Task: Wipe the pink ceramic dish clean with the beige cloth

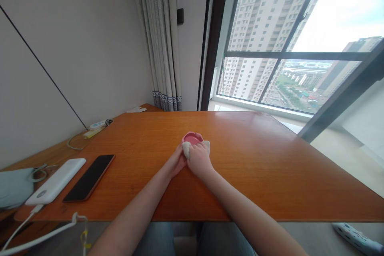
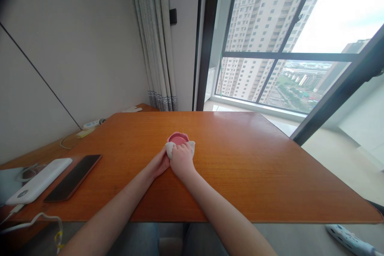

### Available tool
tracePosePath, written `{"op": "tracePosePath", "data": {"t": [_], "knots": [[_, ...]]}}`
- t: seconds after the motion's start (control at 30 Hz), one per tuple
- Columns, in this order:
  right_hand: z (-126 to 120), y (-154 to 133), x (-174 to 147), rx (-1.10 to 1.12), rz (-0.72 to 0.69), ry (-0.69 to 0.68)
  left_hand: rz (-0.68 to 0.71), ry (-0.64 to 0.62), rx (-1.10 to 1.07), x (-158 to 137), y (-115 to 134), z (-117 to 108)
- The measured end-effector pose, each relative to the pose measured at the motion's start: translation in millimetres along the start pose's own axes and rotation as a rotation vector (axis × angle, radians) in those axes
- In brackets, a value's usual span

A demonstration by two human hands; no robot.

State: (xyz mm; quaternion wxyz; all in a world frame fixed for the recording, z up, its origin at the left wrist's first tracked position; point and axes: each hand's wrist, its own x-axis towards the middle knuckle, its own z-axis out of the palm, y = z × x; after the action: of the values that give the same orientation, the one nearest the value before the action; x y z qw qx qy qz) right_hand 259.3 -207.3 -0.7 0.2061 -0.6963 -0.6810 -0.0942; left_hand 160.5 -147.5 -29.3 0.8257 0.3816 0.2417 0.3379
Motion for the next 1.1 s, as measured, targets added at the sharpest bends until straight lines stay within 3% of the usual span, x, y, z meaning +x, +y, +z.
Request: {"op": "tracePosePath", "data": {"t": [0.23, 0.47, 0.67, 0.87, 1.1], "knots": [[-6, 7, -6, 0.001, -0.171, -0.06, 0.041, 0.076, 0.062, 3, 3, -4], [-19, 33, -5, 0.055, -0.381, -0.114, -0.026, 0.13, 0.22, 0, 12, -7], [-30, 62, -8, 0.158, -0.515, -0.096, -0.124, 0.063, 0.272, -4, 17, -5], [-22, 61, -8, 0.223, -0.473, -0.109, -0.115, -0.007, 0.205, -3, 17, -8], [-16, 57, -5, 0.163, -0.205, 0.018, -0.057, -0.088, 0.09, 4, 3, -10]]}}
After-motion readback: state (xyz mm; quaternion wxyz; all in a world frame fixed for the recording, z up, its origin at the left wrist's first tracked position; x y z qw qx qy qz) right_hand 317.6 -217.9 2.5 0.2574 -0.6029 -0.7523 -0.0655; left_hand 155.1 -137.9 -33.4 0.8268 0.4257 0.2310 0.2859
